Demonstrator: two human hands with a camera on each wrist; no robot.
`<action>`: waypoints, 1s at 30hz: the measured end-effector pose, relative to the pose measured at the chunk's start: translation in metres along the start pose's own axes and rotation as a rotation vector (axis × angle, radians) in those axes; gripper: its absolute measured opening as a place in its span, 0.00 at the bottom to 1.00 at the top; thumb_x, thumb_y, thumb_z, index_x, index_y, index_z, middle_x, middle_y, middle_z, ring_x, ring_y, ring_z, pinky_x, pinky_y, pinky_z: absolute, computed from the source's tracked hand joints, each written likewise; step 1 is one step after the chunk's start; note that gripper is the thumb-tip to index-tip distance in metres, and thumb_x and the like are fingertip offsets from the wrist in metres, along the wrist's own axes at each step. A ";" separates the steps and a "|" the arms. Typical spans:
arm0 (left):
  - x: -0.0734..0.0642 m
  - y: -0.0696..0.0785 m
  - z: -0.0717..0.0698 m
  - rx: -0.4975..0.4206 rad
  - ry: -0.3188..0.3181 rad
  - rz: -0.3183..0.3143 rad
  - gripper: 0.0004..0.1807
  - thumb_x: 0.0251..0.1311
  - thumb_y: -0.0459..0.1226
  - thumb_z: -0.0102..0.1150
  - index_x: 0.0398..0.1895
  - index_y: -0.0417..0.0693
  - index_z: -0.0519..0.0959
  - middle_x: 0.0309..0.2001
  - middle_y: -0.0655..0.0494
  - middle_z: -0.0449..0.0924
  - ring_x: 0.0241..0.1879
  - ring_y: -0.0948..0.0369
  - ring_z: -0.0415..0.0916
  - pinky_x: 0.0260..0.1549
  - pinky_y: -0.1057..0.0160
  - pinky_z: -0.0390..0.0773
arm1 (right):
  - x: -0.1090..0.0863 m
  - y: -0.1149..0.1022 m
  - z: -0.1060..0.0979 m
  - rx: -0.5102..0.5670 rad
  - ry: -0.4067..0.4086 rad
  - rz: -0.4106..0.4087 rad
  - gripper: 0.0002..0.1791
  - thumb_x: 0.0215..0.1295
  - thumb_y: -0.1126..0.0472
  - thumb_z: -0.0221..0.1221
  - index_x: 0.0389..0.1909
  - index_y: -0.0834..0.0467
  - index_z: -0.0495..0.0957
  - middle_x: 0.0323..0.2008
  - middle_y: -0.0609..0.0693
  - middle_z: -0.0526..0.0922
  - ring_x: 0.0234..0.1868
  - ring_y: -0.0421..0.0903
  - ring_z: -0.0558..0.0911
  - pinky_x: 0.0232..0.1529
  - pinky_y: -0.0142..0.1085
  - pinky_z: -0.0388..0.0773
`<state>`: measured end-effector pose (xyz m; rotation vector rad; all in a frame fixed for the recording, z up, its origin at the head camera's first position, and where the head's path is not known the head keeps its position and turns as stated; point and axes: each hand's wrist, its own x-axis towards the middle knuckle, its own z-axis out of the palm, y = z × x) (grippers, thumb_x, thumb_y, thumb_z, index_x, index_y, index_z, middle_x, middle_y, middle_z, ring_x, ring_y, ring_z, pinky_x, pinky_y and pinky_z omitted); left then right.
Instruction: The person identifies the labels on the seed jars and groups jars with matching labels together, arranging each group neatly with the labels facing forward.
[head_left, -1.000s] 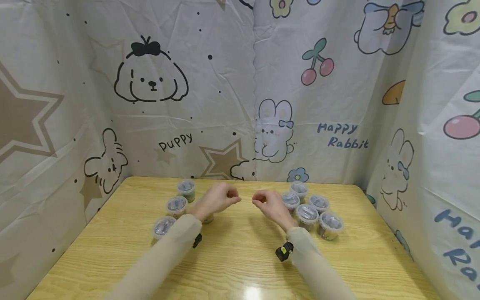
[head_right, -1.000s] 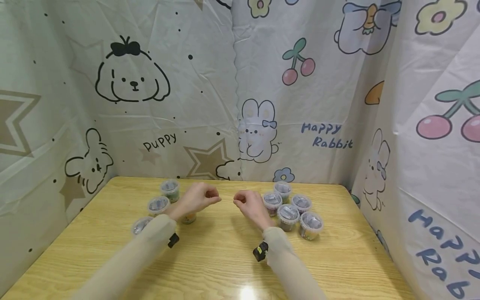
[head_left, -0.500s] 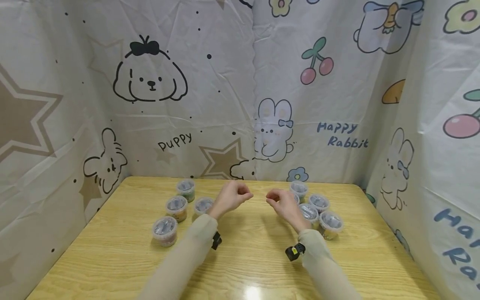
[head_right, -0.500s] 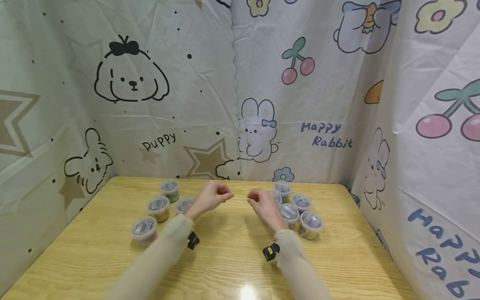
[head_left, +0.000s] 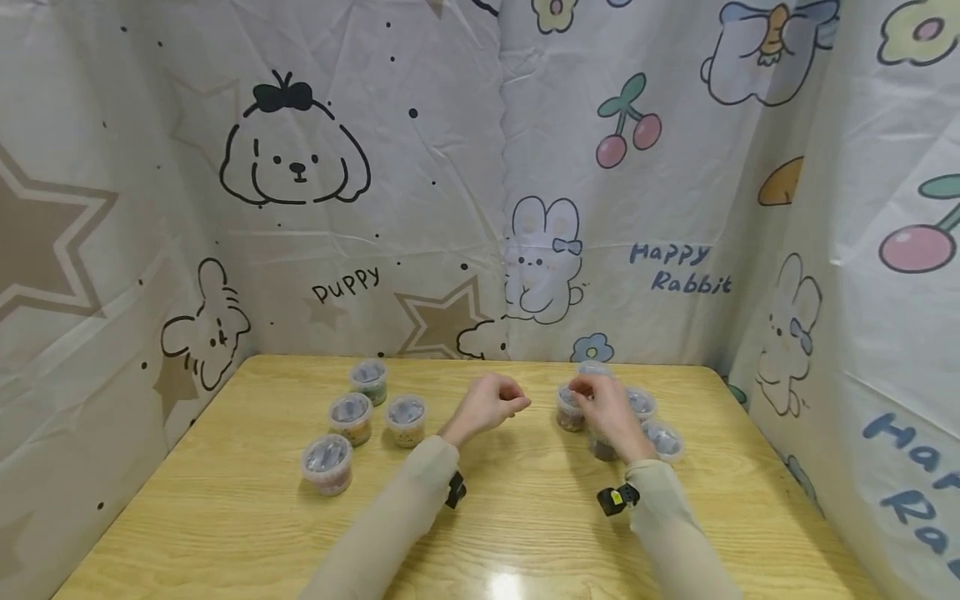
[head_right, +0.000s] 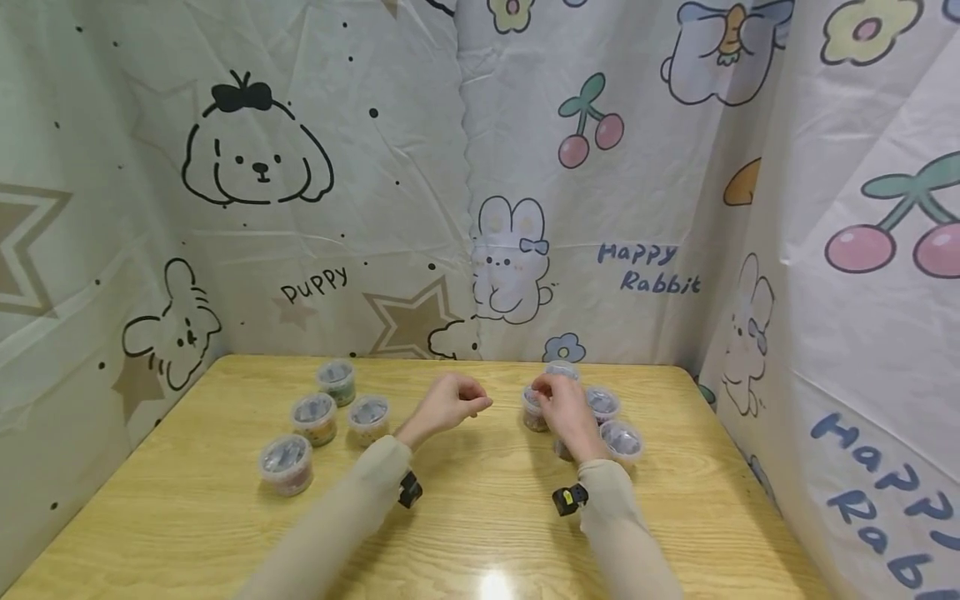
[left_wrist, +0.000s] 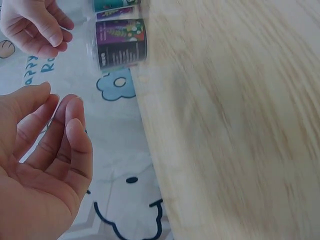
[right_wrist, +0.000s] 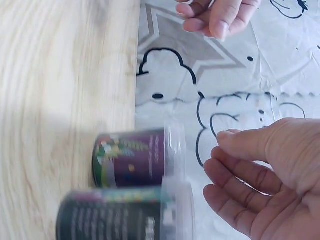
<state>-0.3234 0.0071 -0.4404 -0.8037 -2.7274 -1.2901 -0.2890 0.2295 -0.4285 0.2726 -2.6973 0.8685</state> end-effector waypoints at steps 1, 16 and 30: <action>0.001 0.001 0.003 -0.007 -0.001 0.000 0.08 0.64 0.41 0.62 0.29 0.50 0.85 0.29 0.49 0.85 0.22 0.67 0.74 0.22 0.68 0.73 | 0.000 0.002 -0.002 -0.003 0.005 -0.005 0.09 0.66 0.67 0.60 0.44 0.64 0.83 0.41 0.58 0.86 0.43 0.54 0.84 0.43 0.49 0.81; 0.016 0.008 0.039 0.066 0.027 0.038 0.12 0.64 0.39 0.63 0.49 0.46 0.82 0.44 0.52 0.86 0.39 0.62 0.83 0.39 0.68 0.80 | 0.012 0.026 -0.021 -0.119 -0.030 0.056 0.12 0.65 0.73 0.54 0.46 0.66 0.83 0.45 0.62 0.85 0.47 0.59 0.83 0.50 0.53 0.79; 0.018 0.019 0.054 0.333 -0.031 0.062 0.25 0.64 0.40 0.63 0.64 0.54 0.74 0.62 0.55 0.77 0.58 0.57 0.77 0.57 0.60 0.77 | 0.021 0.023 -0.020 -0.160 -0.144 0.101 0.13 0.67 0.73 0.54 0.46 0.64 0.83 0.48 0.62 0.84 0.50 0.57 0.82 0.48 0.51 0.80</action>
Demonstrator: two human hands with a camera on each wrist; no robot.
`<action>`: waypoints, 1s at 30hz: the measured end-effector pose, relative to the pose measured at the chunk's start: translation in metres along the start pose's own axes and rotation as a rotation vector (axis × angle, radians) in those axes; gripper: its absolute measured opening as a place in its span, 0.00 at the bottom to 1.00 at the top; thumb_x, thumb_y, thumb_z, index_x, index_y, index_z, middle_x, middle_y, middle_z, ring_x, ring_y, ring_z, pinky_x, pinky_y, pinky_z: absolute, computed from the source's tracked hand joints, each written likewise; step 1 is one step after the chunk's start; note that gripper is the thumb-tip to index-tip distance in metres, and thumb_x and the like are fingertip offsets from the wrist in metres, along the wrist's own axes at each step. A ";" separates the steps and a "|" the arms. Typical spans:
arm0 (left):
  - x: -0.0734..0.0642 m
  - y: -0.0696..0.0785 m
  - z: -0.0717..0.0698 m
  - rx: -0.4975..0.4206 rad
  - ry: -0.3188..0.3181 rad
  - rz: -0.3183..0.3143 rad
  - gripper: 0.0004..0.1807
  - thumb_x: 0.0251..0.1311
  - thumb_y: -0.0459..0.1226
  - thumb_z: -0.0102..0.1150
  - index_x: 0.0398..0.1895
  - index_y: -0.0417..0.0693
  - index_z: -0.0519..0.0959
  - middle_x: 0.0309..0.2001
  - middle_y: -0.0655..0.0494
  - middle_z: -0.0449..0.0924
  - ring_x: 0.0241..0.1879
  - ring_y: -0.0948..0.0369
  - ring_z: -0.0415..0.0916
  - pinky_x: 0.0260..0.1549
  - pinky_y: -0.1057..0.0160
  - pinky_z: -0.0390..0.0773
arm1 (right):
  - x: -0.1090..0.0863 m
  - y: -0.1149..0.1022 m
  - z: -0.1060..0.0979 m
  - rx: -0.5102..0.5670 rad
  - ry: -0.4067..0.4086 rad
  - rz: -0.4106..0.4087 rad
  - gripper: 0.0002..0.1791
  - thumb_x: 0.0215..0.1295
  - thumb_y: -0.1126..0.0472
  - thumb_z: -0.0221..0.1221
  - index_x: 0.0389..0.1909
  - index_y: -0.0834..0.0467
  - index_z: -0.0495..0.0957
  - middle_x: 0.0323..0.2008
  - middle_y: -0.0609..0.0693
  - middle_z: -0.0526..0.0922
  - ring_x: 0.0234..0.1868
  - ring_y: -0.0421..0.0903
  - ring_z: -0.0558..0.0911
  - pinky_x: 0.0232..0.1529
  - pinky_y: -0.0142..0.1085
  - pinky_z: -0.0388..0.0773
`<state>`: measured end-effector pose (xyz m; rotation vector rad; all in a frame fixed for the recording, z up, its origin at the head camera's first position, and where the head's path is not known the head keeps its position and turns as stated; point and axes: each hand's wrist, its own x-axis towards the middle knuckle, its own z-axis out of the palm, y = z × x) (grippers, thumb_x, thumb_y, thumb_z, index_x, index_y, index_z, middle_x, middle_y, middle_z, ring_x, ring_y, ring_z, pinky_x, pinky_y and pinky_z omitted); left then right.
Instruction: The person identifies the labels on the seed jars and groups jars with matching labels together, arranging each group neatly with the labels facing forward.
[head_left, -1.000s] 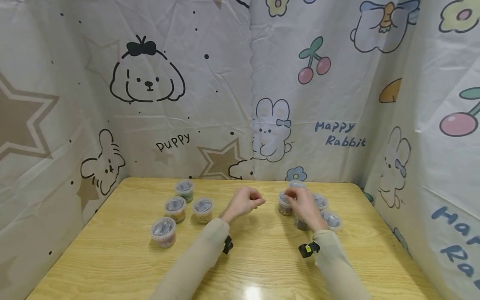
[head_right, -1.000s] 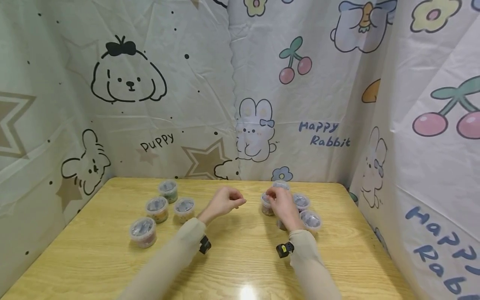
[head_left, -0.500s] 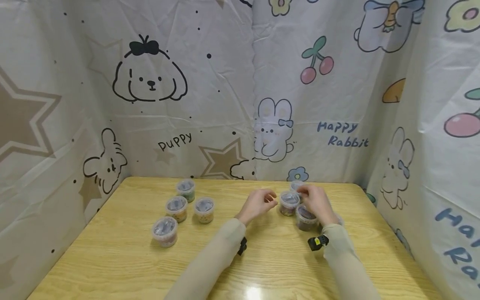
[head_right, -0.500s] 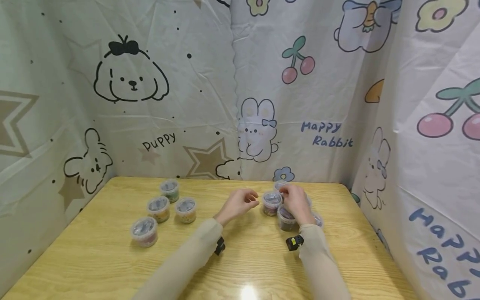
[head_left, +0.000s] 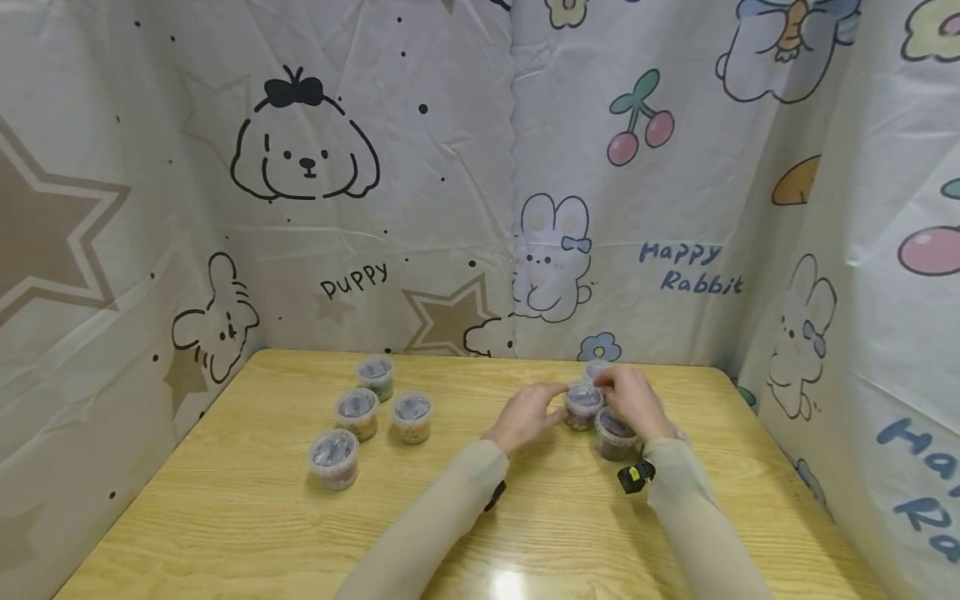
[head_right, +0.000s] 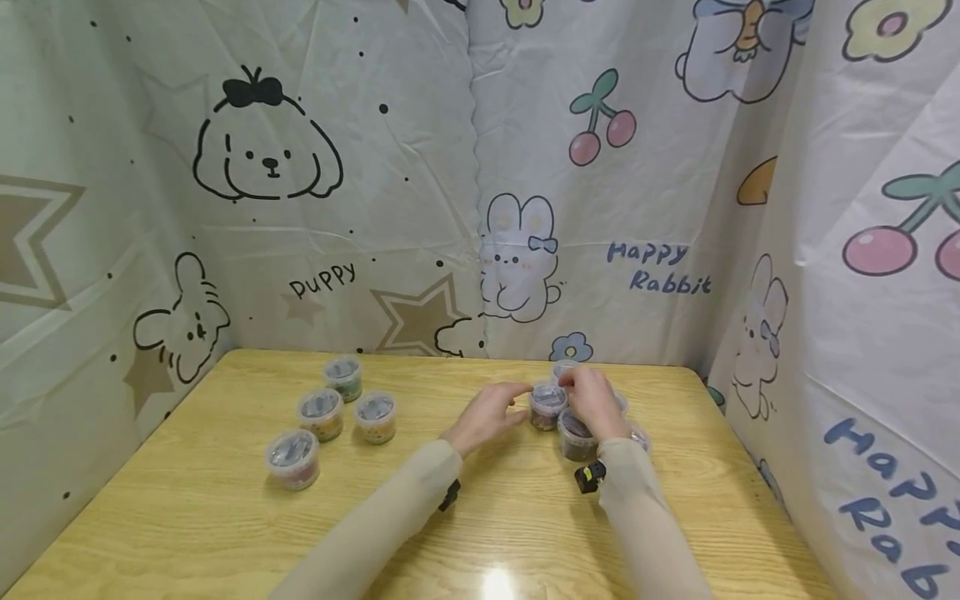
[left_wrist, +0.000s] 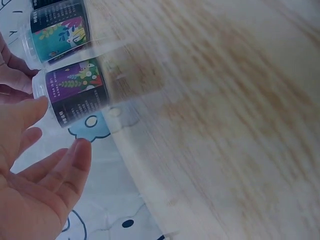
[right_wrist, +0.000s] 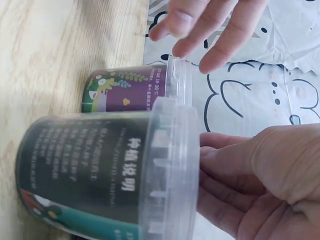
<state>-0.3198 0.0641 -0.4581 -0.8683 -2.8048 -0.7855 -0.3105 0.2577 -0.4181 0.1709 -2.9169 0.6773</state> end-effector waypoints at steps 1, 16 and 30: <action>0.001 0.001 0.000 0.026 -0.011 0.009 0.25 0.64 0.41 0.63 0.65 0.54 0.74 0.63 0.54 0.76 0.60 0.56 0.76 0.59 0.59 0.75 | 0.001 0.000 0.000 -0.005 -0.014 0.006 0.13 0.67 0.73 0.53 0.47 0.64 0.83 0.48 0.62 0.84 0.49 0.57 0.82 0.47 0.50 0.80; -0.002 -0.001 0.005 -0.003 -0.050 0.007 0.21 0.65 0.42 0.62 0.61 0.51 0.76 0.59 0.55 0.79 0.57 0.61 0.77 0.56 0.63 0.76 | 0.006 0.002 0.007 0.007 -0.082 -0.060 0.14 0.59 0.79 0.55 0.40 0.66 0.85 0.42 0.61 0.86 0.43 0.54 0.83 0.44 0.48 0.82; -0.004 -0.012 -0.005 -0.134 -0.050 -0.059 0.15 0.58 0.45 0.68 0.42 0.53 0.73 0.46 0.57 0.83 0.39 0.67 0.76 0.35 0.70 0.75 | 0.013 -0.010 0.012 0.047 -0.159 -0.154 0.12 0.61 0.77 0.58 0.42 0.66 0.85 0.41 0.59 0.85 0.42 0.52 0.82 0.44 0.45 0.82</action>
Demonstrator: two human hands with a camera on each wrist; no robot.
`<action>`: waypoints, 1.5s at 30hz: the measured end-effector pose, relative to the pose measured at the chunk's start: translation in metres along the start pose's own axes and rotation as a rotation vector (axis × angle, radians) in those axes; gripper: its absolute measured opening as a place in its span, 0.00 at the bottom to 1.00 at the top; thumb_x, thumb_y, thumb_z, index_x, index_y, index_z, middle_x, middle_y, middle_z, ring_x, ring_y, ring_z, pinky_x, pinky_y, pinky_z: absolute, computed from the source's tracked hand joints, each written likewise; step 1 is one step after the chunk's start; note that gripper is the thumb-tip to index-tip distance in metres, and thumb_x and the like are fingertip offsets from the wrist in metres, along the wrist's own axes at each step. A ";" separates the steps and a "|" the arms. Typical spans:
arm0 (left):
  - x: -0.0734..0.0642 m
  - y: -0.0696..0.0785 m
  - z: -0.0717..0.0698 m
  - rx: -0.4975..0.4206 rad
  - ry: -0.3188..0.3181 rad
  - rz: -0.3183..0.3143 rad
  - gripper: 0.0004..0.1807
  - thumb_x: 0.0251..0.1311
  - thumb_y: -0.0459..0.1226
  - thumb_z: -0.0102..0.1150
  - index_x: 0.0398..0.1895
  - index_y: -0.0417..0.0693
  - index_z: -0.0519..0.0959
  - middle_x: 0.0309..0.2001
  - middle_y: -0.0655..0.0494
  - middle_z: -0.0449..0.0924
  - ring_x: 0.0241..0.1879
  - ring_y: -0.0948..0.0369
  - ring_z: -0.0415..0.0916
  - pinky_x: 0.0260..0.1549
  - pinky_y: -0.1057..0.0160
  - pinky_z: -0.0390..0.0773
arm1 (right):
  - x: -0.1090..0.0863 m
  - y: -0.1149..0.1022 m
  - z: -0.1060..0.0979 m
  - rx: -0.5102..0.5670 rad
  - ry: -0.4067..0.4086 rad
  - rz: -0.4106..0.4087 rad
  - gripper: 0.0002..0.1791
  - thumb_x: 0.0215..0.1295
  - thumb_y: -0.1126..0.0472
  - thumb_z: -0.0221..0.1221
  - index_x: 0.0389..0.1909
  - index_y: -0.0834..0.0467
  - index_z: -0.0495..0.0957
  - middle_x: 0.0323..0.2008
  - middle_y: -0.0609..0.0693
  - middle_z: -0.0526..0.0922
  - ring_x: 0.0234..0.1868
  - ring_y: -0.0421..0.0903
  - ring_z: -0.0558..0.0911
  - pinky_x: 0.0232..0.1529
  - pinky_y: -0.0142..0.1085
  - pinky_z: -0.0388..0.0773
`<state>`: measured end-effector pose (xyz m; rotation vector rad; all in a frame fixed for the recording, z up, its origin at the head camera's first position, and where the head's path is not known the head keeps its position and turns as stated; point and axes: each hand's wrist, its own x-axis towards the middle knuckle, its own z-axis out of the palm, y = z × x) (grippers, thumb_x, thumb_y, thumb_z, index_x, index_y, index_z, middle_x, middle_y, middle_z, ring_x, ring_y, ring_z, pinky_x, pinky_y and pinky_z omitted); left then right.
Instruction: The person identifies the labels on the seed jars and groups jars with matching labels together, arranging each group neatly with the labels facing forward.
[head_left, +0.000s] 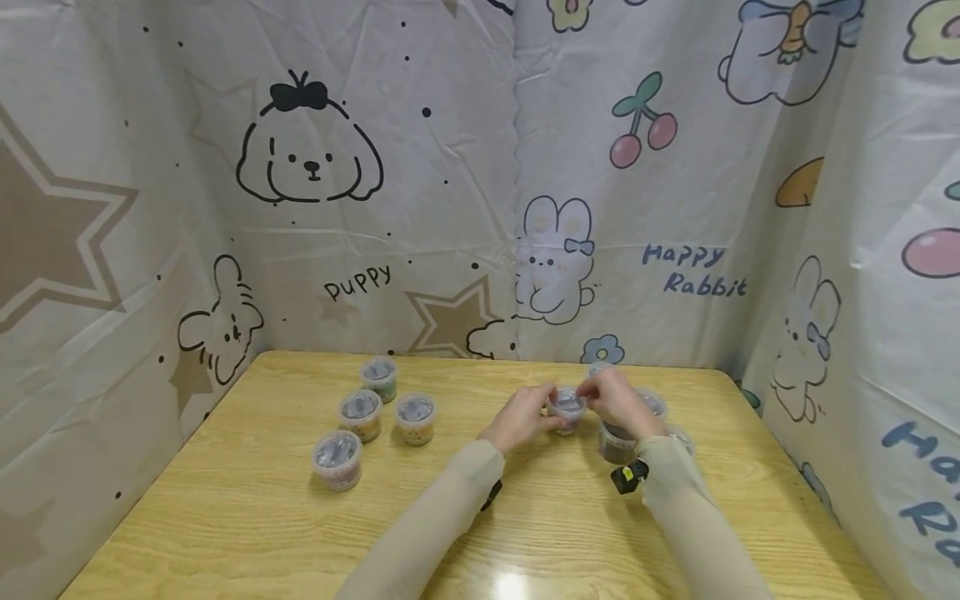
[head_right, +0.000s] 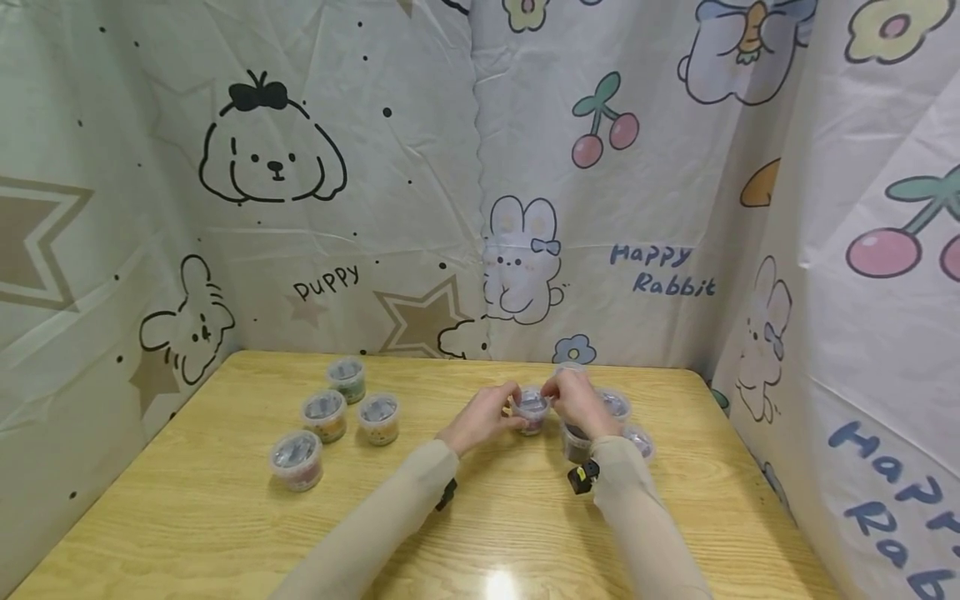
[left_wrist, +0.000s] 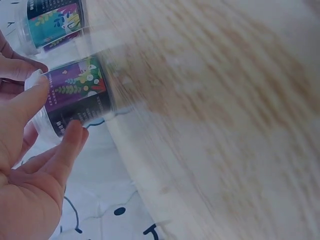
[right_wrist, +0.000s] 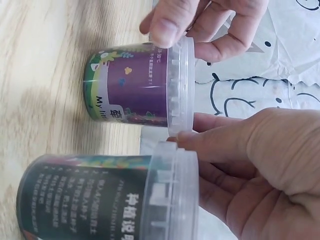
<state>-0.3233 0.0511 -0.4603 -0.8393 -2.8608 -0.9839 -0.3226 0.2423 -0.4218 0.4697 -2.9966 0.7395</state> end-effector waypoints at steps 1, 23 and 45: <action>0.000 -0.001 -0.001 -0.002 0.001 -0.001 0.16 0.57 0.45 0.69 0.41 0.53 0.73 0.45 0.57 0.83 0.38 0.67 0.75 0.35 0.70 0.75 | 0.001 0.000 0.001 0.004 -0.008 0.001 0.13 0.61 0.78 0.58 0.42 0.66 0.85 0.42 0.59 0.85 0.42 0.52 0.82 0.44 0.45 0.82; -0.012 -0.016 -0.054 -0.090 0.151 0.036 0.17 0.56 0.46 0.70 0.38 0.52 0.71 0.49 0.54 0.82 0.50 0.53 0.80 0.37 0.64 0.79 | 0.003 -0.035 0.001 0.185 0.131 -0.022 0.16 0.65 0.70 0.59 0.52 0.57 0.83 0.53 0.57 0.83 0.52 0.56 0.83 0.50 0.46 0.82; -0.043 -0.020 -0.089 -0.284 0.231 -0.027 0.17 0.54 0.47 0.72 0.40 0.54 0.75 0.51 0.53 0.82 0.51 0.52 0.80 0.40 0.58 0.82 | -0.004 -0.069 0.010 0.494 0.179 -0.227 0.19 0.64 0.64 0.64 0.56 0.62 0.78 0.58 0.61 0.79 0.57 0.59 0.80 0.53 0.45 0.81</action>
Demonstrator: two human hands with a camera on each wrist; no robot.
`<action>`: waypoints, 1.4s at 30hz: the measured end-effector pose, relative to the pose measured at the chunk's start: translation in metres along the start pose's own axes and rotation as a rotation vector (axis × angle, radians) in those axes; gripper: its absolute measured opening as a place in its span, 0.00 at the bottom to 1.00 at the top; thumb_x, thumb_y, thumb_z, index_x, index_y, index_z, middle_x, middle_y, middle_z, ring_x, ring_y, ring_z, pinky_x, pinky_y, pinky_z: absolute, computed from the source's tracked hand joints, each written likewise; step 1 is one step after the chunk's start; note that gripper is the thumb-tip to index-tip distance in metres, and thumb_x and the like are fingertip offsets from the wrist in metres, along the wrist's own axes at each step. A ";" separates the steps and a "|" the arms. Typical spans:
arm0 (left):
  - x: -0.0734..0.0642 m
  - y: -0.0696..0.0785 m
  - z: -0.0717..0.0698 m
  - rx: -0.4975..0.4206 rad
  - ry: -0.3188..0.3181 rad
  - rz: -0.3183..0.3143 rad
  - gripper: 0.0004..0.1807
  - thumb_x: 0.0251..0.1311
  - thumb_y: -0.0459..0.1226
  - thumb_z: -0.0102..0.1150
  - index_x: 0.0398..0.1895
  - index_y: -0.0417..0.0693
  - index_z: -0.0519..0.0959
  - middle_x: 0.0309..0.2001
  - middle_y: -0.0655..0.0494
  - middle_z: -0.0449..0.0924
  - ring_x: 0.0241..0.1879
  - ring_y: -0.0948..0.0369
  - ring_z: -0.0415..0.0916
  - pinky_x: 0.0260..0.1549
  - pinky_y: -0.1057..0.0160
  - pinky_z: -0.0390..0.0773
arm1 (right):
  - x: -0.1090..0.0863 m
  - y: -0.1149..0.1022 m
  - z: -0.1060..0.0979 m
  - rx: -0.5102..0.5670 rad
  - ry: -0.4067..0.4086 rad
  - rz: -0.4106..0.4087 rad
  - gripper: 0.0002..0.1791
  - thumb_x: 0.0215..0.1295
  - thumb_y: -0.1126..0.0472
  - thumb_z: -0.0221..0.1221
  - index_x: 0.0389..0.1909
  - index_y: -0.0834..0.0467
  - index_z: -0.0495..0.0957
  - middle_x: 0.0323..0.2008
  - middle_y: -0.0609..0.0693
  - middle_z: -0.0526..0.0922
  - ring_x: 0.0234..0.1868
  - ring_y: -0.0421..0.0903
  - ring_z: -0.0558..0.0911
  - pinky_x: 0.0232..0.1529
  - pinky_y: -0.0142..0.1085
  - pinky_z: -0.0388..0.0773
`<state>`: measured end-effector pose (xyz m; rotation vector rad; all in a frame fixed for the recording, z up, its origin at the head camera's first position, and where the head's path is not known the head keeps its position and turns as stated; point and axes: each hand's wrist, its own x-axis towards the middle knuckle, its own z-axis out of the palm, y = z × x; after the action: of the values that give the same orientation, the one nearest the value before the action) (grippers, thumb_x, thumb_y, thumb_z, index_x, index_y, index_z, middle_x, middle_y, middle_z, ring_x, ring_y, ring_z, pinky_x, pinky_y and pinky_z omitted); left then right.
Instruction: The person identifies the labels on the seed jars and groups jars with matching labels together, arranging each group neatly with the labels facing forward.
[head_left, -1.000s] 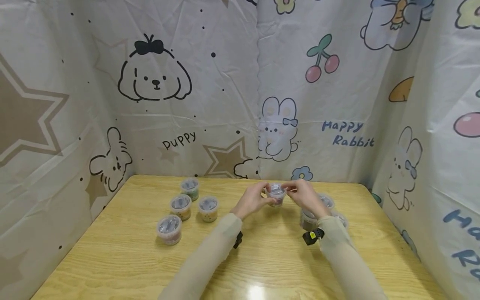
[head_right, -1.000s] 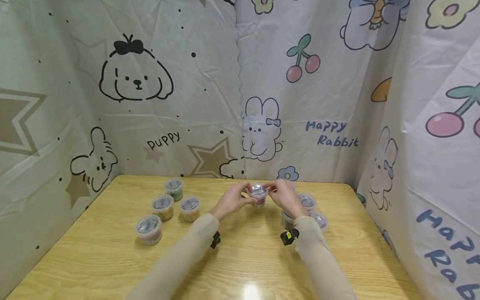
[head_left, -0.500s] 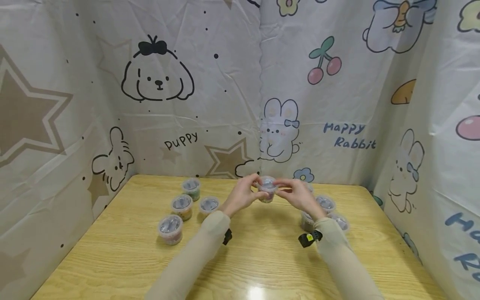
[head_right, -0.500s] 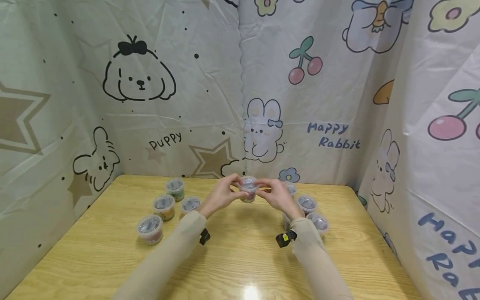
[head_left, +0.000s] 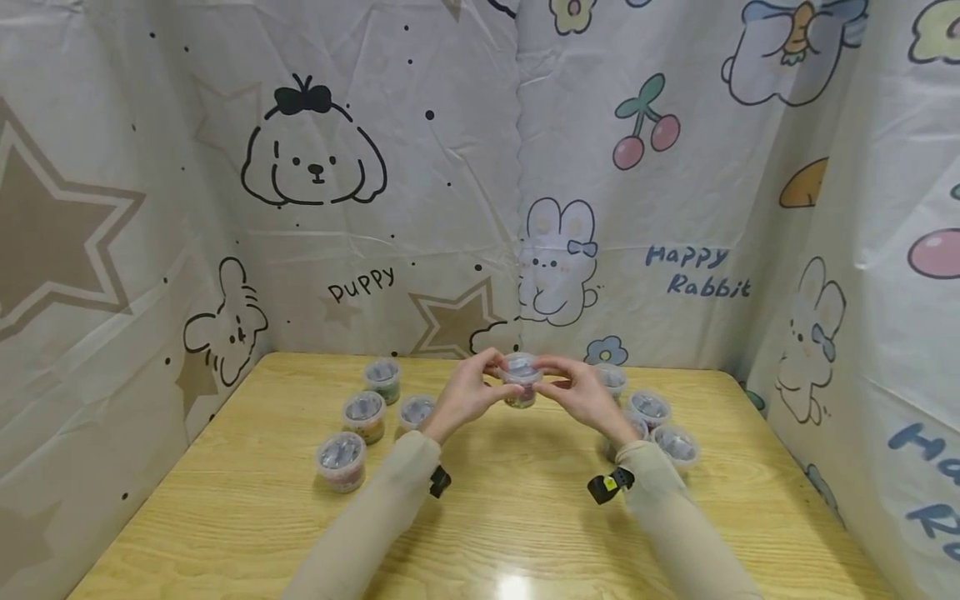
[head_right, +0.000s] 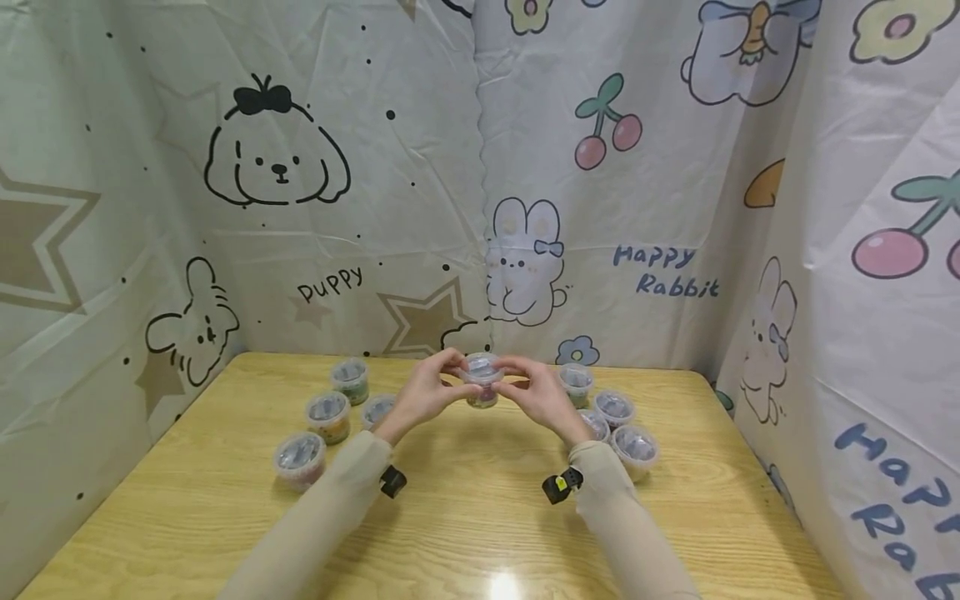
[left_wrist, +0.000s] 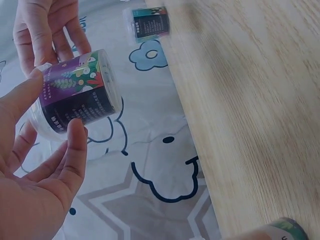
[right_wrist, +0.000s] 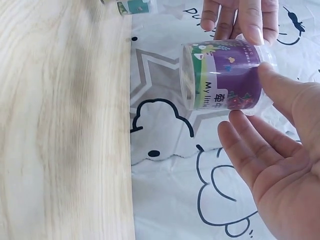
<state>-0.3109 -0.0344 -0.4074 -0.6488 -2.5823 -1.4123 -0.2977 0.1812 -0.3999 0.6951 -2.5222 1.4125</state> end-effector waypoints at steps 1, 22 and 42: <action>0.000 0.000 -0.001 -0.002 0.001 -0.004 0.17 0.53 0.47 0.72 0.40 0.54 0.75 0.51 0.53 0.82 0.51 0.52 0.80 0.40 0.57 0.82 | -0.001 -0.005 0.001 -0.002 -0.002 0.001 0.20 0.64 0.65 0.64 0.56 0.63 0.78 0.58 0.62 0.79 0.57 0.60 0.80 0.53 0.46 0.81; -0.008 -0.010 -0.009 -0.042 0.044 -0.002 0.19 0.52 0.45 0.74 0.45 0.52 0.79 0.49 0.48 0.84 0.47 0.52 0.83 0.40 0.57 0.84 | 0.002 0.015 0.019 0.021 0.049 -0.017 0.19 0.63 0.57 0.66 0.54 0.55 0.80 0.56 0.55 0.82 0.56 0.56 0.81 0.52 0.45 0.81; -0.010 -0.016 -0.011 -0.095 0.066 0.022 0.18 0.53 0.45 0.73 0.45 0.53 0.79 0.45 0.51 0.85 0.43 0.53 0.84 0.38 0.61 0.84 | 0.003 0.010 0.026 0.062 0.099 0.065 0.20 0.59 0.54 0.69 0.52 0.53 0.81 0.54 0.54 0.82 0.56 0.54 0.82 0.52 0.43 0.82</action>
<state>-0.3098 -0.0546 -0.4169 -0.6301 -2.4629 -1.5298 -0.3030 0.1623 -0.4201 0.5432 -2.4551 1.5130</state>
